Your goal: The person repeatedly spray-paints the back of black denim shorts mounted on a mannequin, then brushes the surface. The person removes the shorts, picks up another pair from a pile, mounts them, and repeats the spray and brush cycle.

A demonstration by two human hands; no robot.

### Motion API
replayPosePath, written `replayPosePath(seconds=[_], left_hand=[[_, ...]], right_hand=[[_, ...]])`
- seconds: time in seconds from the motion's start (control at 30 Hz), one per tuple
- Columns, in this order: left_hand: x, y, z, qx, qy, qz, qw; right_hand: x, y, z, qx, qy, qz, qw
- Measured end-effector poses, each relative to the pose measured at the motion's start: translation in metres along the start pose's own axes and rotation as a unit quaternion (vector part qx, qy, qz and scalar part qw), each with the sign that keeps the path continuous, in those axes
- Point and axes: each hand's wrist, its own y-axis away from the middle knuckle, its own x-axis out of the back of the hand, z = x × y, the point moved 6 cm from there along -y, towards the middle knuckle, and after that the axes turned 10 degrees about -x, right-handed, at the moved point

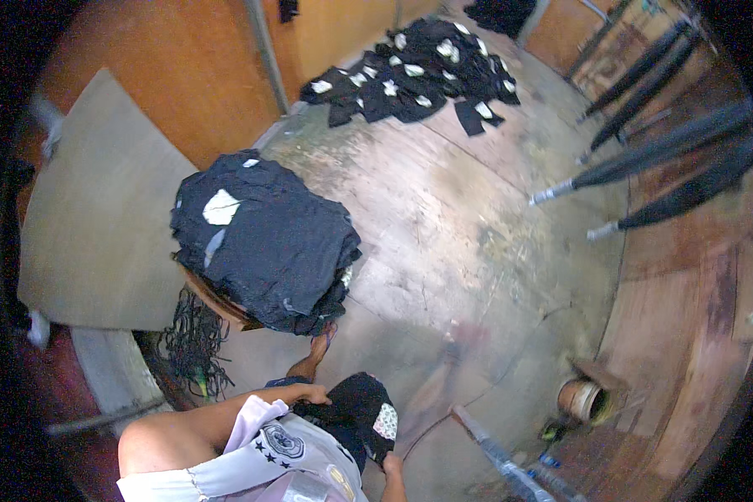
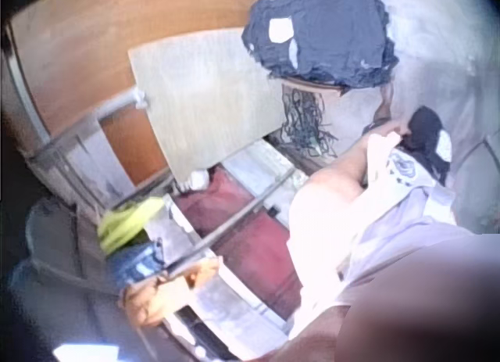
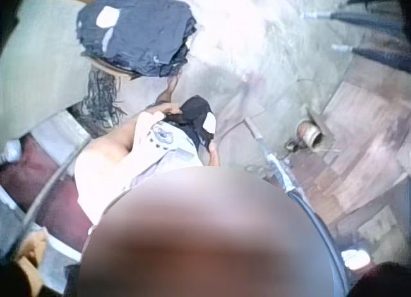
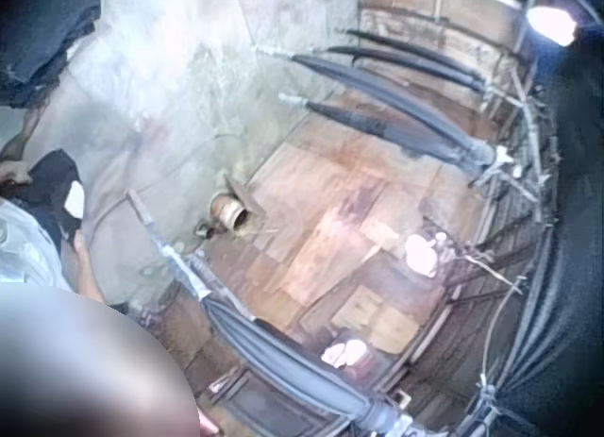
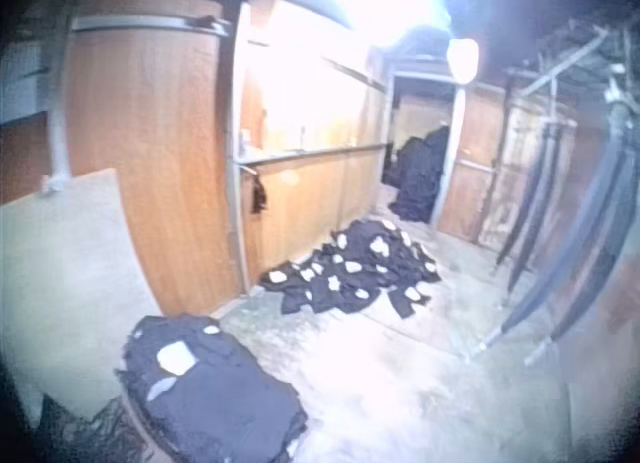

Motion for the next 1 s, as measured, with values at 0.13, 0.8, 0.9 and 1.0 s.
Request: replayPosePath(seconds=[0.13, 0.8, 0.9, 1.0], left_hand=[[0.112, -0.017, 0.141, -0.221, -0.233, 0.103, 0.941], [0.428, 0.252, 0.084, 0.143, -0.083, 0.603, 0.780], [0.414, 0.252, 0.114, 0.069, -0.121, 0.610, 0.780], [0.379, 0.233, 0.198, -0.140, -0.192, 0.510, 0.827]], right_hand=[[0.096, 0.070, -0.178, 0.143, 0.016, -0.001, 0.990], [0.028, 0.277, -0.321, 0.375, 0.039, -0.052, 0.925], [0.025, 0.251, -0.244, 0.372, -0.053, -0.129, 0.918], [0.041, 0.252, -0.227, 0.294, -0.154, -0.128, 0.935]])
